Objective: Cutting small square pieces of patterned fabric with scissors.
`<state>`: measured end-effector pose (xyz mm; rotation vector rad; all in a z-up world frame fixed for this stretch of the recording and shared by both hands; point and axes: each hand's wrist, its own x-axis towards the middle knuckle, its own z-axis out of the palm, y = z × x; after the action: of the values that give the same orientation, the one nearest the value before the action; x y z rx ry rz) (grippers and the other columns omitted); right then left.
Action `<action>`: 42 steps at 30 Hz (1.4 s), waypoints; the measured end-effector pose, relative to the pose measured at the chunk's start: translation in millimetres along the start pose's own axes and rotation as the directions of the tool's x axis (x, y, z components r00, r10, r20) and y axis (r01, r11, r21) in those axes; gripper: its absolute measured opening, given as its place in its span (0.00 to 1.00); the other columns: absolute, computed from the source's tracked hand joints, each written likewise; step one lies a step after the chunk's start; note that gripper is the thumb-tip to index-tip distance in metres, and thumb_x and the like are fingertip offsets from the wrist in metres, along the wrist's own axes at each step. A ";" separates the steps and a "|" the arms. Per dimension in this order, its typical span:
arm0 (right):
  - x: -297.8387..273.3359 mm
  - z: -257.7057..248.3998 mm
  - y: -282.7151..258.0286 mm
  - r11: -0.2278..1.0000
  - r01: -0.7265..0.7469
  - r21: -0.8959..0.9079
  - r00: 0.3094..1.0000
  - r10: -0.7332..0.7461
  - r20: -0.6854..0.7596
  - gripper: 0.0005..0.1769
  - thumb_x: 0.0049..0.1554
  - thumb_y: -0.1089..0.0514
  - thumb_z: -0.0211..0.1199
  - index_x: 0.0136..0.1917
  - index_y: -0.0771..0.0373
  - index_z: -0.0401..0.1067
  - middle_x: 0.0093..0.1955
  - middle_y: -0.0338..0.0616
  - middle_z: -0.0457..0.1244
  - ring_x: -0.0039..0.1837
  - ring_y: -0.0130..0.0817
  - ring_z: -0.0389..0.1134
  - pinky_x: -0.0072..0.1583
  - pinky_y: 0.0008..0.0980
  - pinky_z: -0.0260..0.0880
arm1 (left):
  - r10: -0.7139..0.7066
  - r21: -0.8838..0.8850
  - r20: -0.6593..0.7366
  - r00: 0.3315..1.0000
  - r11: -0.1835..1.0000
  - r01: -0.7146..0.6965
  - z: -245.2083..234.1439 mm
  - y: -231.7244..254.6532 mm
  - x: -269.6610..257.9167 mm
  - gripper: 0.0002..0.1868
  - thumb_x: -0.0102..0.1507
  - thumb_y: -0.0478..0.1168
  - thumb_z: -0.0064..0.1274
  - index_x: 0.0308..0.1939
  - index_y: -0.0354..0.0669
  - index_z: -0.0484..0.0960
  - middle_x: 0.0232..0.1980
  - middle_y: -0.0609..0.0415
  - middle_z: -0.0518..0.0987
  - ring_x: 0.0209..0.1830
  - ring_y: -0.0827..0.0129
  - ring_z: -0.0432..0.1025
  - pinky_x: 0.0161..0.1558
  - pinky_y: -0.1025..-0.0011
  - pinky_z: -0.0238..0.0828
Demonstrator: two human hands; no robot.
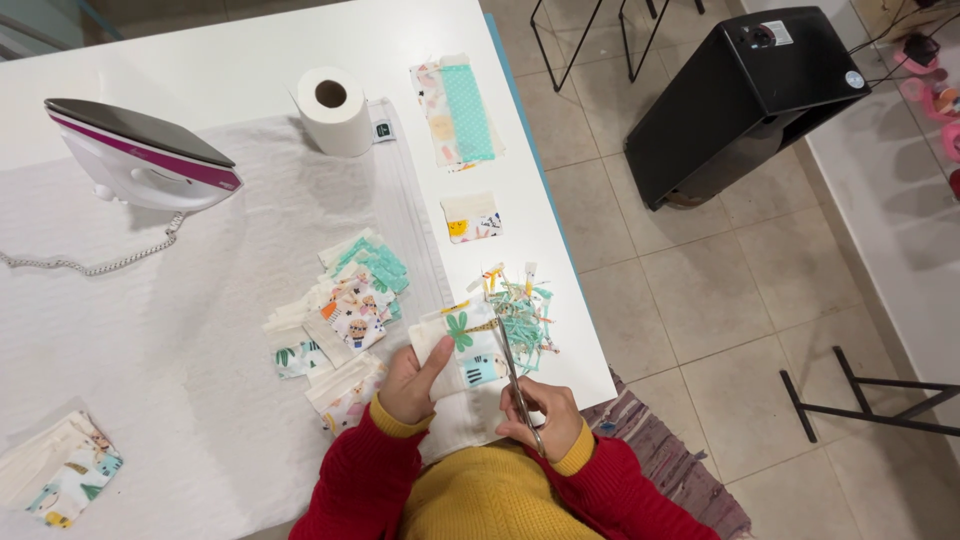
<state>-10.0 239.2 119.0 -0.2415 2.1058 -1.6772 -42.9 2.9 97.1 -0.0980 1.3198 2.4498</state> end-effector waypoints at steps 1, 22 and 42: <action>2.4 0.1 -2.3 1.000 0.002 0.000 1.000 -0.002 -0.001 0.17 0.47 0.58 0.79 0.42 0.66 0.72 0.31 0.37 0.65 0.35 0.22 0.64 0.41 0.25 0.67 | 0.002 0.001 0.001 1.000 1.000 -0.002 -0.4 -1.6 0.7 0.19 0.72 0.42 0.44 0.58 0.29 0.78 0.51 0.50 0.83 0.48 0.72 0.77 0.48 0.73 0.74; -1.5 -1.0 15.4 0.992 -0.095 0.084 0.995 0.096 -0.013 0.12 0.48 0.63 0.75 0.39 0.66 0.72 0.28 0.37 0.64 0.31 0.20 0.62 0.36 0.24 0.62 | -0.006 0.060 0.038 0.999 0.998 0.003 -5.0 -13.1 1.4 0.18 0.73 0.42 0.44 0.57 0.29 0.79 0.52 0.51 0.83 0.49 0.74 0.75 0.51 0.74 0.73; 5.0 -5.0 68.3 0.978 -0.141 0.151 0.978 0.162 -0.133 0.16 0.57 0.52 0.70 0.40 0.66 0.71 0.24 0.38 0.61 0.24 0.22 0.60 0.29 0.24 0.59 | -0.099 0.234 -0.035 0.994 0.967 0.105 -29.8 -71.5 25.6 0.17 0.71 0.46 0.47 0.50 0.33 0.82 0.44 0.49 0.85 0.40 0.69 0.79 0.44 0.71 0.79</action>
<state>-7.6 258.8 53.2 0.0858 2.0381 -1.7877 -45.6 21.4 17.7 -0.1308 1.5642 2.1962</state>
